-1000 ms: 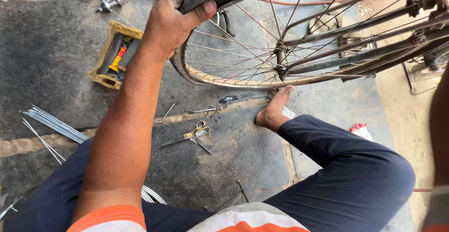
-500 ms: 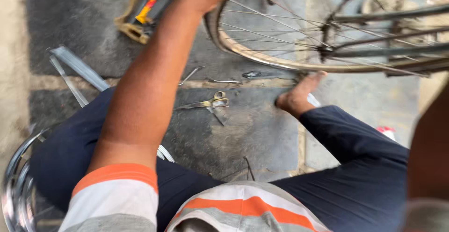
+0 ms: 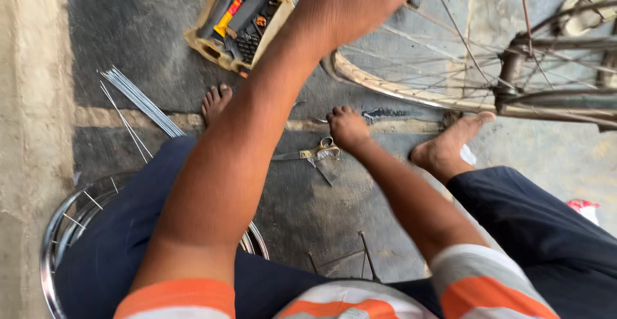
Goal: The person removes a bicycle tire from the rim, cuts a piece of rubber, and inserts it into the tire as a patch. They then reseat the tire onto the rim and use a tool to secure it.
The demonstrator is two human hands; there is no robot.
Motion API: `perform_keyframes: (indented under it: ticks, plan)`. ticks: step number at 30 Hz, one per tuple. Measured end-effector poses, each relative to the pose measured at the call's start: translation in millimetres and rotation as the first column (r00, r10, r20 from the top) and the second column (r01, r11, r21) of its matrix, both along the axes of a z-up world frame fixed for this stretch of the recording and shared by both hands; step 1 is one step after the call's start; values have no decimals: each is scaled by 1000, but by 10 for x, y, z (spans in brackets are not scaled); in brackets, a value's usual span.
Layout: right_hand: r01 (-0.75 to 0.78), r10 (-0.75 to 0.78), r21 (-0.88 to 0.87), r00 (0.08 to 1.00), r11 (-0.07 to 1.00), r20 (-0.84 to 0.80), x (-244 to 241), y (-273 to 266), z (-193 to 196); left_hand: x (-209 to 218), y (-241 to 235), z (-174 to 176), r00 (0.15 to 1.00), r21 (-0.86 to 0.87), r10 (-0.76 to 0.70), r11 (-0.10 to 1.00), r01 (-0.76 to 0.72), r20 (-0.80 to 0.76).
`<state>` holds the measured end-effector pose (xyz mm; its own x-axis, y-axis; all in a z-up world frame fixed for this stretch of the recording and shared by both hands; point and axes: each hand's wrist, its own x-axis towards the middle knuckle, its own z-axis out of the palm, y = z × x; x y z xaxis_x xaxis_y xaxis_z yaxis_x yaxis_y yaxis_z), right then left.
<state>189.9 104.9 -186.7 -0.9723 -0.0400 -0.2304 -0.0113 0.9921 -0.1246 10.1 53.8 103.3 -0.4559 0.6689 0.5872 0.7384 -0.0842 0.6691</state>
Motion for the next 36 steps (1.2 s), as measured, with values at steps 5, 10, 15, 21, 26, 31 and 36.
perform_keyframes:
  ticks: [5,10,15,21,26,31,36]
  plan:
    - [-6,-19,171,989,985,146,116,-67,-798,85,-130,219,1000,84,-18,996,16,24]
    - [62,-64,52,997,997,31,25,-11,-677,99,-165,463,989,29,-108,994,106,104]
    - [319,-296,-337,948,886,121,22,-132,91,76,-263,536,975,-216,-53,971,100,214]
    - [185,-389,-634,900,751,-198,24,129,1430,16,-319,722,967,-231,-84,963,141,241]
    - [180,-595,-765,743,619,-306,75,376,2563,-65,-290,799,919,-318,-33,933,169,392]
    - [99,-436,-571,754,815,-492,-101,387,2973,-88,-285,786,908,-272,-102,935,226,407]
    - [103,-376,-529,816,843,-440,-186,338,2830,-28,-332,827,911,-233,-157,937,259,381]
